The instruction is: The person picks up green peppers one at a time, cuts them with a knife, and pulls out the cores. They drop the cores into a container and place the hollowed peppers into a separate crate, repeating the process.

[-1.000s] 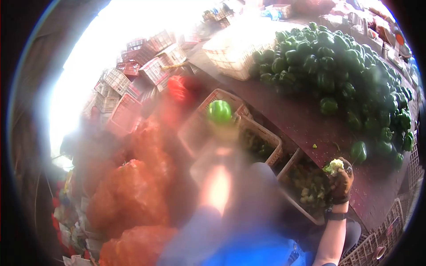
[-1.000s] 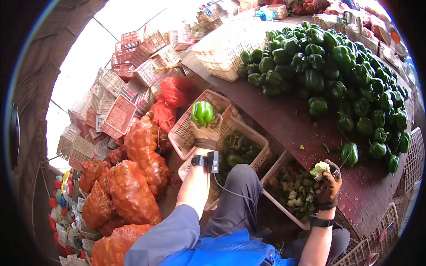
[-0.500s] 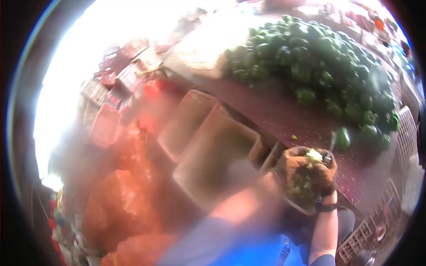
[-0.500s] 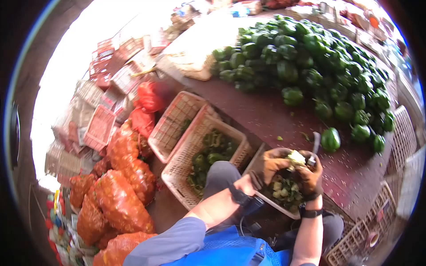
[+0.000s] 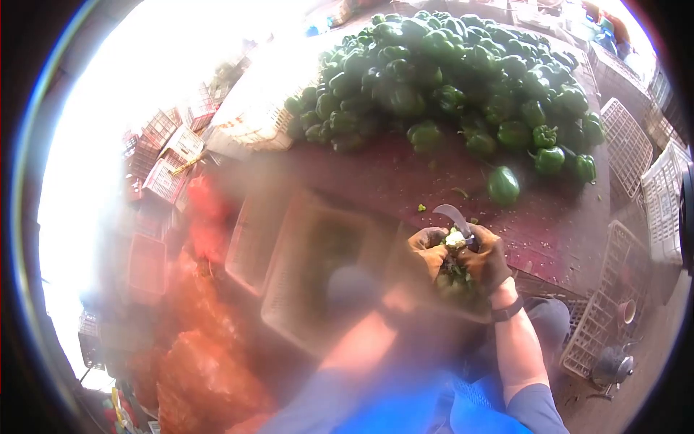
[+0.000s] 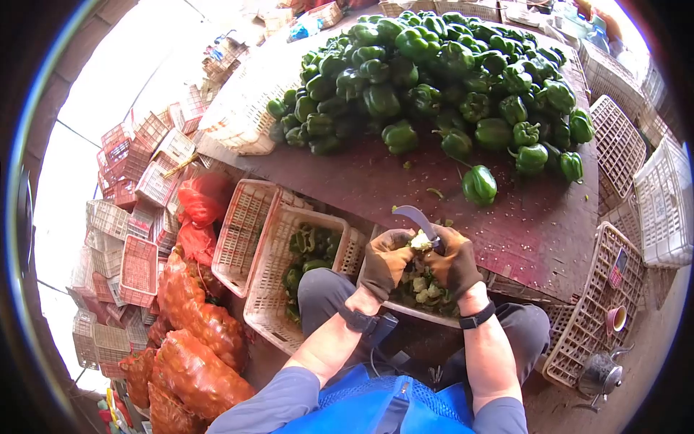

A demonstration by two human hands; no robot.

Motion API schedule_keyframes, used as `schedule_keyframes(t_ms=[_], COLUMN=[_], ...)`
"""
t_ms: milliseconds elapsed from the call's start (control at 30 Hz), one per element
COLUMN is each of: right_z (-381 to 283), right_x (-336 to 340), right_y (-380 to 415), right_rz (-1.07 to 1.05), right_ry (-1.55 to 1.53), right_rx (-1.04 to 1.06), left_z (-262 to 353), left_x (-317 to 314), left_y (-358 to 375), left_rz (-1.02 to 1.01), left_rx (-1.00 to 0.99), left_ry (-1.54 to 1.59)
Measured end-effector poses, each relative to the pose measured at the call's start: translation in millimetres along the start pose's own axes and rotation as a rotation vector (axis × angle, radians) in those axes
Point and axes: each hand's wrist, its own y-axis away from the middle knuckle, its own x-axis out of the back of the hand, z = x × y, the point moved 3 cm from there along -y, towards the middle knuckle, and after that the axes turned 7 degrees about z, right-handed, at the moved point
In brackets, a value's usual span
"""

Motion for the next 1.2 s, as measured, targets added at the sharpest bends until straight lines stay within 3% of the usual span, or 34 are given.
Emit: schedule_keyframes(t_ms=[133,167,200,233,300,433,533,600,667,700,767,900,933,1000,1100,1133,1167,1200], right_z=[0.2,-6.2,-7.0,-6.8,-9.5,-8.8,-10.8,-4.1,-15.5,-4.9,3.8,15.1,21.6,32.7,36.4,36.2,32.3,43.6], right_x=[2.7,6.8,9.2,10.2,11.4,12.5,20.7,24.9,35.3,37.2,43.4,56.7,61.2,66.2,74.9,73.3,74.1,73.3], right_y=[1.3,1.6,1.9,2.2,2.8,6.3,8.7,8.8,8.6,7.9,6.8,5.1,4.9,3.9,6.4,7.2,7.6,3.5], right_rz=[-0.040,-0.057,-0.063,-0.070,-0.103,-0.218,-0.373,-0.378,-0.293,-0.218,-0.013,0.344,0.417,0.485,0.538,0.546,0.542,0.563], right_ry=[-0.366,-0.368,-0.404,-0.444,-0.503,-0.462,-0.304,-0.173,0.016,-0.059,-0.168,-0.365,-0.431,-0.431,-0.430,-0.559,-0.472,-0.442], right_rx=[-0.288,-0.310,-0.341,-0.374,-0.397,-0.391,-0.458,-0.463,-0.509,-0.531,-0.487,-0.433,-0.390,-0.312,-0.279,-0.279,-0.203,-0.166], left_z=[-8.2,3.3,-2.1,20.1,17.3,61.2,97.0,99.9,112.3,114.8,103.6,60.0,56.7,19.6,-10.4,-5.0,12.2,5.7], left_x=[6.8,7.2,26.2,31.3,38.4,69.6,164.3,268.9,245.6,230.0,174.2,9.0,-30.0,-73.4,-136.9,-158.4,-188.3,-188.9], left_y=[-8.1,-2.0,-13.5,-9.4,-10.6,-10.2,-27.2,-51.1,-42.7,-43.1,-58.2,-74.2,-73.6,-108.3,-134.8,-129.6,-113.3,-124.6], left_rz=[0.051,0.068,0.078,-0.025,0.113,0.262,0.416,0.510,0.585,0.613,0.288,-0.084,-0.185,-0.350,-0.517,-0.563,-0.666,-0.676], left_rx=[-0.054,-0.154,-0.128,-0.545,-0.012,-0.278,-0.498,-0.557,-0.353,-0.250,-0.338,-0.951,-0.881,-1.003,-1.008,-0.910,-0.751,-0.738], left_ry=[-0.081,-0.140,-0.132,-0.559,0.001,-0.093,-0.238,-0.795,-0.941,-1.010,-0.893,-1.129,-1.105,-1.203,-1.424,-1.530,-1.733,-1.759])
